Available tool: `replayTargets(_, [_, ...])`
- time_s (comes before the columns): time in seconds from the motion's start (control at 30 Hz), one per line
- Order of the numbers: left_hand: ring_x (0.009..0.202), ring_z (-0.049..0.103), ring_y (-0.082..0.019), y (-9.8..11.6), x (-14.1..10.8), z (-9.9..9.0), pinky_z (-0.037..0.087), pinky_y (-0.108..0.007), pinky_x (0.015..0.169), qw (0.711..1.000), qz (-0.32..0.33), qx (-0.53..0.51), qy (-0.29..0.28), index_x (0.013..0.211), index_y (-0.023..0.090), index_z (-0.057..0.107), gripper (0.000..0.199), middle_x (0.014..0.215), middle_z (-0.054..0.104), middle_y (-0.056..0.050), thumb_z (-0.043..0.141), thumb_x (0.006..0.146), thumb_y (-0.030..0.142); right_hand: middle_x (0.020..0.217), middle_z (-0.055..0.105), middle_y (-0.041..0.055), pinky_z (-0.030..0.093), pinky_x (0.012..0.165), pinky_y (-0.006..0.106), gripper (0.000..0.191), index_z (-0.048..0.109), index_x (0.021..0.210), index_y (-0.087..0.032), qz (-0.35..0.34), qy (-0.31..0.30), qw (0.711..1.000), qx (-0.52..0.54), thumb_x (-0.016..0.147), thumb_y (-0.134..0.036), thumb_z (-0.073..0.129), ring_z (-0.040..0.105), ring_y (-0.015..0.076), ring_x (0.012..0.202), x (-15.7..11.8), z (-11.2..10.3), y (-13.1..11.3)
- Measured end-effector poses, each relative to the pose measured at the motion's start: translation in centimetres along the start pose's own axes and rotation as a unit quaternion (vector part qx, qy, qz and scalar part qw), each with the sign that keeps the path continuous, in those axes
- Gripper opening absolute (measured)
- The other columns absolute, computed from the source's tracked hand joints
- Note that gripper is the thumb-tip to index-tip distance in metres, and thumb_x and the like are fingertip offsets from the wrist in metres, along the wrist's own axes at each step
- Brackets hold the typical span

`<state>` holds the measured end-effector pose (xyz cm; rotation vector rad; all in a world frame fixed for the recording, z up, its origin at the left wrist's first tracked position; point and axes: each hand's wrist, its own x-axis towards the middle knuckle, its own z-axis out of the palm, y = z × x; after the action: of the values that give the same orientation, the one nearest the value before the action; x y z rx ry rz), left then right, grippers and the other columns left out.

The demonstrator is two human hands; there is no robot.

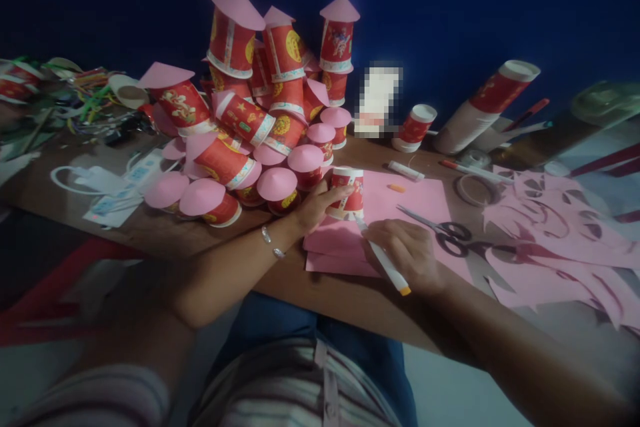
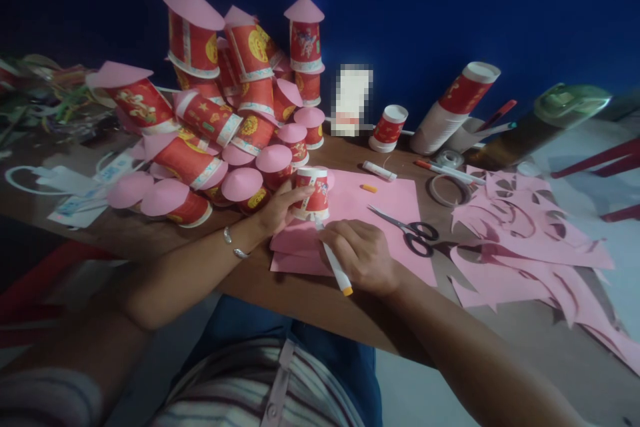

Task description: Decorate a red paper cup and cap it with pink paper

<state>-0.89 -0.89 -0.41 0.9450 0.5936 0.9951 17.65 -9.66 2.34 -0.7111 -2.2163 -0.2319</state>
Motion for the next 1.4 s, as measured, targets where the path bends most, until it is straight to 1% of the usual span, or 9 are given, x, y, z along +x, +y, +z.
replayTargets(0.2, [0.087, 0.068, -0.019, -0.04, 0.05, -0.12, 0.052, -0.034, 0.083, 1.0, -0.008, 0.016, -0.012, 0.103, 0.016, 0.068, 0.034, 0.094, 0.072, -0.005, 0.08, 0.08, 0.038, 0.083, 0.071, 0.0066, 0.052, 0.063, 0.027, 0.016, 0.058, 0.11, -0.016, 0.006, -0.007, 1.0, -0.003, 0.095, -0.012, 0.059, 0.066, 0.0156, 0.069, 0.13, -0.04, -0.11])
replayTargets(0.37, [0.085, 0.066, -0.018, -0.02, 0.03, -0.01, 0.051, -0.032, 0.08, 1.0, -0.003, 0.002, 0.009, 0.105, 0.018, 0.065, 0.037, 0.093, 0.07, -0.002, 0.082, 0.077, 0.036, 0.083, 0.07, 0.0071, 0.053, 0.063, 0.027, 0.016, 0.058, 0.109, -0.014, -0.006, -0.007, 1.0, 0.008, 0.093, -0.01, 0.061, 0.064, 0.0158, 0.068, -0.05, 0.15, -0.12])
replayTargets(0.47, [0.084, 0.066, -0.017, 0.01, 0.01, 0.02, 0.051, -0.031, 0.079, 1.0, -0.003, -0.004, 0.006, 0.106, 0.018, 0.063, 0.037, 0.093, 0.069, -0.002, 0.082, 0.078, 0.035, 0.083, 0.07, 0.0078, 0.054, 0.064, 0.028, 0.016, 0.058, 0.109, -0.013, -0.011, -0.007, 1.0, 0.009, 0.094, -0.01, 0.06, 0.064, 0.0161, 0.069, -0.13, 0.17, -0.08])
replayTargets(0.6, [0.085, 0.066, -0.016, -0.07, 0.02, -0.12, 0.05, -0.03, 0.079, 1.0, -0.003, -0.011, 0.001, 0.106, 0.019, 0.063, 0.037, 0.094, 0.069, -0.001, 0.082, 0.079, 0.035, 0.083, 0.07, 0.0065, 0.054, 0.064, 0.028, 0.016, 0.058, 0.11, -0.015, -0.002, -0.009, 1.0, 0.006, 0.095, -0.011, 0.058, 0.064, 0.0158, 0.069, -0.14, 0.14, -0.13])
replayTargets(0.83, [0.087, 0.066, -0.017, -0.33, 0.14, -0.37, 0.051, -0.033, 0.084, 1.0, -0.001, -0.015, 0.002, 0.107, 0.019, 0.064, 0.036, 0.096, 0.07, -0.002, 0.081, 0.08, 0.035, 0.079, 0.07, 0.0063, 0.052, 0.062, 0.028, 0.016, 0.059, 0.107, -0.014, -0.004, 0.002, 1.0, 0.004, 0.092, -0.009, 0.061, 0.063, 0.0163, 0.066, -0.1, 0.27, -0.2])
replayTargets(1.07, [0.085, 0.067, -0.017, -0.2, 0.08, -0.2, 0.051, -0.033, 0.081, 1.0, -0.006, -0.006, 0.01, 0.107, 0.019, 0.064, 0.038, 0.094, 0.07, -0.002, 0.082, 0.078, 0.037, 0.081, 0.069, 0.0068, 0.052, 0.064, 0.027, 0.016, 0.06, 0.106, -0.013, -0.002, 0.004, 1.0, 0.007, 0.092, -0.009, 0.063, 0.063, 0.0156, 0.068, -0.2, 0.2, -0.15])
replayTargets(1.27, [0.083, 0.066, -0.016, 0.09, 0.02, 0.09, 0.052, -0.031, 0.077, 1.0, -0.01, -0.014, 0.011, 0.104, 0.019, 0.064, 0.038, 0.092, 0.069, -0.001, 0.083, 0.077, 0.036, 0.079, 0.069, 0.0052, 0.052, 0.062, 0.028, 0.016, 0.059, 0.106, -0.015, -0.009, 0.003, 1.0, 0.007, 0.092, -0.01, 0.061, 0.063, 0.0162, 0.068, -0.35, 0.35, -0.09])
replayTargets(1.4, [0.087, 0.068, -0.018, 0.07, 0.08, 0.09, 0.053, -0.034, 0.081, 1.0, -0.003, -0.016, 0.016, 0.105, 0.018, 0.064, 0.038, 0.095, 0.071, -0.002, 0.083, 0.077, 0.035, 0.078, 0.068, 0.004, 0.051, 0.061, 0.027, 0.016, 0.059, 0.106, -0.016, -0.005, 0.0, 1.0, 0.011, 0.091, -0.009, 0.061, 0.063, 0.0157, 0.066, -0.37, 0.37, -0.13])
